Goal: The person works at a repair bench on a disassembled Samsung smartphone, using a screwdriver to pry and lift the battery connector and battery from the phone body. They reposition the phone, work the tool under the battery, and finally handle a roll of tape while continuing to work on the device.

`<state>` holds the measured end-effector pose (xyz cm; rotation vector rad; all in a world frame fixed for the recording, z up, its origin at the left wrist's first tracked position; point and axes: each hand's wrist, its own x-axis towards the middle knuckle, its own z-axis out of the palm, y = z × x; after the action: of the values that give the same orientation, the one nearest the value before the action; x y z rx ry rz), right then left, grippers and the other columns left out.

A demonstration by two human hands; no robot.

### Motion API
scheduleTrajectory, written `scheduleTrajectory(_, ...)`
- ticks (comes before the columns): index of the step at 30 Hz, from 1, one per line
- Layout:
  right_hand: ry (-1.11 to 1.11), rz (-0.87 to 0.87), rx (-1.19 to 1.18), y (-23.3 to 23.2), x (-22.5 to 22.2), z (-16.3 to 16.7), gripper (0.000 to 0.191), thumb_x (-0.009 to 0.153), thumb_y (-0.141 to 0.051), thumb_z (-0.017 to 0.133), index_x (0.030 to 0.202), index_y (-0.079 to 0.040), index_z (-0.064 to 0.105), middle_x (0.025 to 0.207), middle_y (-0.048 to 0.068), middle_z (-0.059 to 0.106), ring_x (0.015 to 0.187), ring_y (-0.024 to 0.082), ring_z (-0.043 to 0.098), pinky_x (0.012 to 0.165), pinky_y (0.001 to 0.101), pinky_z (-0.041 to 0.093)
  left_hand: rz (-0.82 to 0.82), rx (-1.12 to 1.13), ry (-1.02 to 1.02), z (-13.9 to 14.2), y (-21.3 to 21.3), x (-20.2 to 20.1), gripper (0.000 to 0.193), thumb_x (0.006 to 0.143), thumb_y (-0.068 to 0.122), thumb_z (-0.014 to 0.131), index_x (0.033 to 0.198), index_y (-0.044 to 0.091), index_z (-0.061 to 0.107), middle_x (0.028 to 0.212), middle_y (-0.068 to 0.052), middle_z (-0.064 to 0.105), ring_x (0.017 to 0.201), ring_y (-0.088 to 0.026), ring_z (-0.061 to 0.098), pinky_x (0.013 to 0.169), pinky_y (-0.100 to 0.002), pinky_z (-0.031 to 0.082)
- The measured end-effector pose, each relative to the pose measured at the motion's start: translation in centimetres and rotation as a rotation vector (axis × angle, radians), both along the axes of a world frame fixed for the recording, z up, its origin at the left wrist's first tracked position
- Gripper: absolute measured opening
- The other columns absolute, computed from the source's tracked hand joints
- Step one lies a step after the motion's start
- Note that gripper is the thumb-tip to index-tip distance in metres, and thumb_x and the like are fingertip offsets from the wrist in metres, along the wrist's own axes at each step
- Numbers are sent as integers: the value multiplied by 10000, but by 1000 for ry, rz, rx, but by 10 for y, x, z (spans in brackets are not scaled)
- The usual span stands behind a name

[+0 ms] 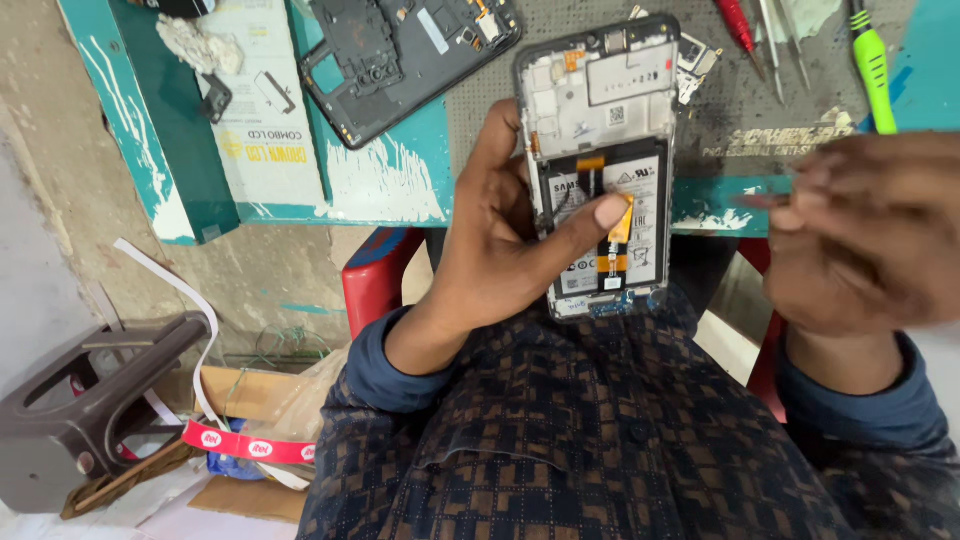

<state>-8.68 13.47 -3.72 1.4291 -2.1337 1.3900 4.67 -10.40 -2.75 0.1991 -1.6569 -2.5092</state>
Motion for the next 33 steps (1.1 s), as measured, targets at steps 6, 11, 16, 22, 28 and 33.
scheduleTrajectory(6,-350,-116,10,-9,8,25,129,934,78,715,995,-28,672,1054,140,635,862,193,621,705,317,526,-69,20,-127,15,13,-4,492,1038,-60,684,1427,18,394,1302,-110,676,1251,-114,632,1032,-259,538)
scheduleTrajectory(11,-45,-32,233,-40,2,46,196,897,61,675,1017,-19,807,1014,110,663,954,270,605,745,392,491,-60,-71,-154,14,20,-6,487,1030,-80,693,1419,-6,409,1276,-124,658,1206,-103,624,994,-238,523)
scheduleTrajectory(16,115,54,282,-50,-4,50,207,840,-155,854,992,-20,812,928,92,670,905,278,577,725,421,494,-101,-129,-111,12,17,-3,457,1059,-64,684,1417,-8,405,1211,-123,683,1143,-82,632,946,-234,545)
scheduleTrajectory(22,220,135,301,-43,-3,47,181,830,-176,880,951,-70,797,931,66,663,912,271,578,745,435,537,-106,-104,-112,10,13,-3,448,1064,-56,666,1414,-12,389,1227,-121,692,1161,-88,646,955,-238,561)
scheduleTrajectory(28,340,214,263,-41,-3,36,285,837,-219,866,1041,-35,792,976,71,652,948,265,597,720,438,575,-93,84,-115,1,9,-2,417,1083,-83,620,1435,-12,408,1288,-112,643,1162,-87,575,1008,-239,499)
scheduleTrajectory(33,407,202,267,-35,-1,23,350,850,-268,867,1095,-29,794,1000,76,647,941,267,604,755,439,599,-68,97,-97,-5,12,-2,415,1103,-82,641,1433,-7,402,1314,-109,641,1218,-91,572,1066,-251,488)
